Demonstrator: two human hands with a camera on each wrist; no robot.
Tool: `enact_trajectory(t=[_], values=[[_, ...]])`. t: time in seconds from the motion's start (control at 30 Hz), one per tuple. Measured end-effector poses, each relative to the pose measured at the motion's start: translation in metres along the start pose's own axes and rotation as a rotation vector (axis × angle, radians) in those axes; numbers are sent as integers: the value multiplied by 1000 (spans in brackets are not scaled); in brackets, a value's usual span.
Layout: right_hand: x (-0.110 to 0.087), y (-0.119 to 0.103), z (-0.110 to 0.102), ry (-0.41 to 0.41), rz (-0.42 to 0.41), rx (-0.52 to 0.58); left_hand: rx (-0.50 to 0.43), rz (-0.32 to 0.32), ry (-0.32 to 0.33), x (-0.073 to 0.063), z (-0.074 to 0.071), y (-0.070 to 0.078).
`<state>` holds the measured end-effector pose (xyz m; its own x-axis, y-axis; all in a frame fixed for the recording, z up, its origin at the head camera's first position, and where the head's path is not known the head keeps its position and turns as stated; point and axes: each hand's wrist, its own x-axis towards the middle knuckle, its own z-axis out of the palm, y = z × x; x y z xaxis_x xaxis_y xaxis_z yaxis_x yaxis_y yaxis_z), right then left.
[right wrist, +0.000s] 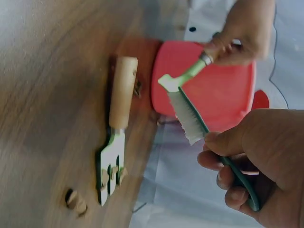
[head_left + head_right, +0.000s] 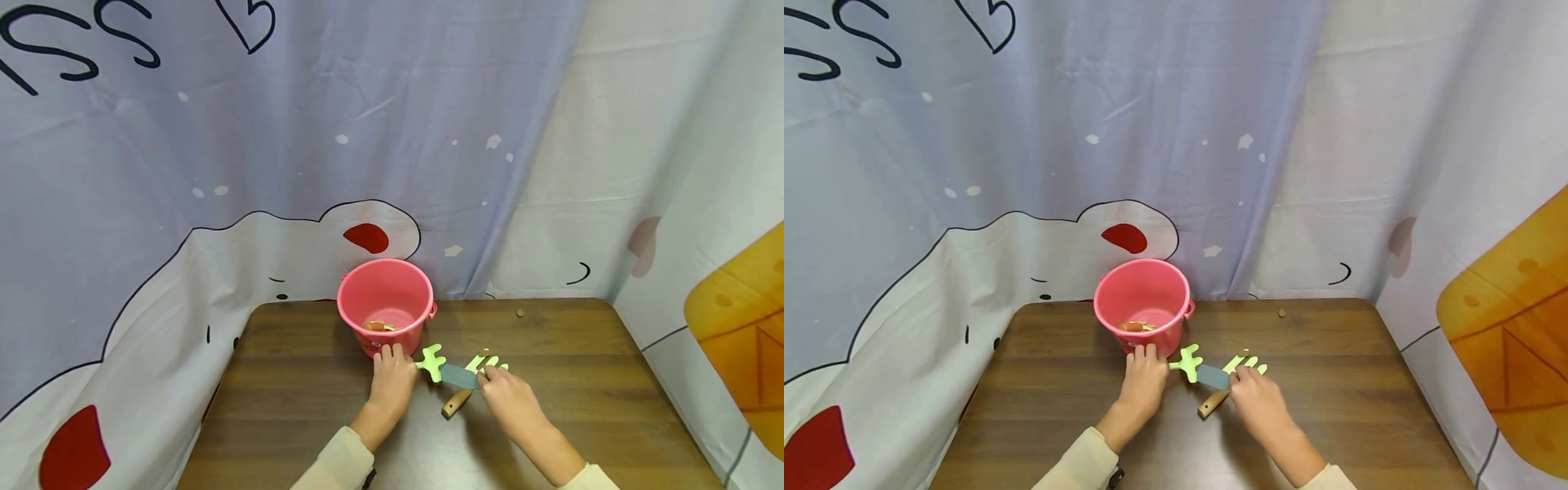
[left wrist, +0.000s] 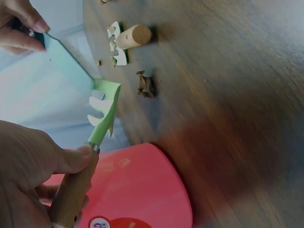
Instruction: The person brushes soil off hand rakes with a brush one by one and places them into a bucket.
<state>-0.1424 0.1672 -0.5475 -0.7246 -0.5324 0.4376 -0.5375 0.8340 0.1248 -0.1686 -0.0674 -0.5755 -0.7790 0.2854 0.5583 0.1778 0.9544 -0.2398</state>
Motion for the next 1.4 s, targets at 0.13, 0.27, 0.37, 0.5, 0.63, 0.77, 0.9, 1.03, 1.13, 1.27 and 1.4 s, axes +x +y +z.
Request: enact_trajectory(t=[0.13,0.27,0.37,0.5,0.63,0.77,0.9,1.03,1.13,1.27,1.4], values=[[-6,13,-6,-12,56,6,-1,-11,-6,-1,1,-3],[-11,22,-8,-15,104,45,3,-12,28,1,1,-6],[-10,23,-5,11,106,84,1,-1,53,1,0,-7],[-5,20,0,68,126,146,-29,26,36,0,-1,-7],[0,11,6,83,168,202,-68,45,-8,-1,0,-6],[4,-3,13,52,162,211,-93,51,-18,-1,0,-4],[5,-13,19,38,144,195,-116,52,-19,-2,-1,-3],[3,-13,17,46,161,175,-135,52,-40,-2,-1,-2],[3,-9,13,51,163,164,-138,60,-47,-2,-2,-1],[4,1,9,69,169,144,-133,63,-26,-2,-2,-1],[1,15,5,49,218,147,-144,52,-21,-2,-3,-5]])
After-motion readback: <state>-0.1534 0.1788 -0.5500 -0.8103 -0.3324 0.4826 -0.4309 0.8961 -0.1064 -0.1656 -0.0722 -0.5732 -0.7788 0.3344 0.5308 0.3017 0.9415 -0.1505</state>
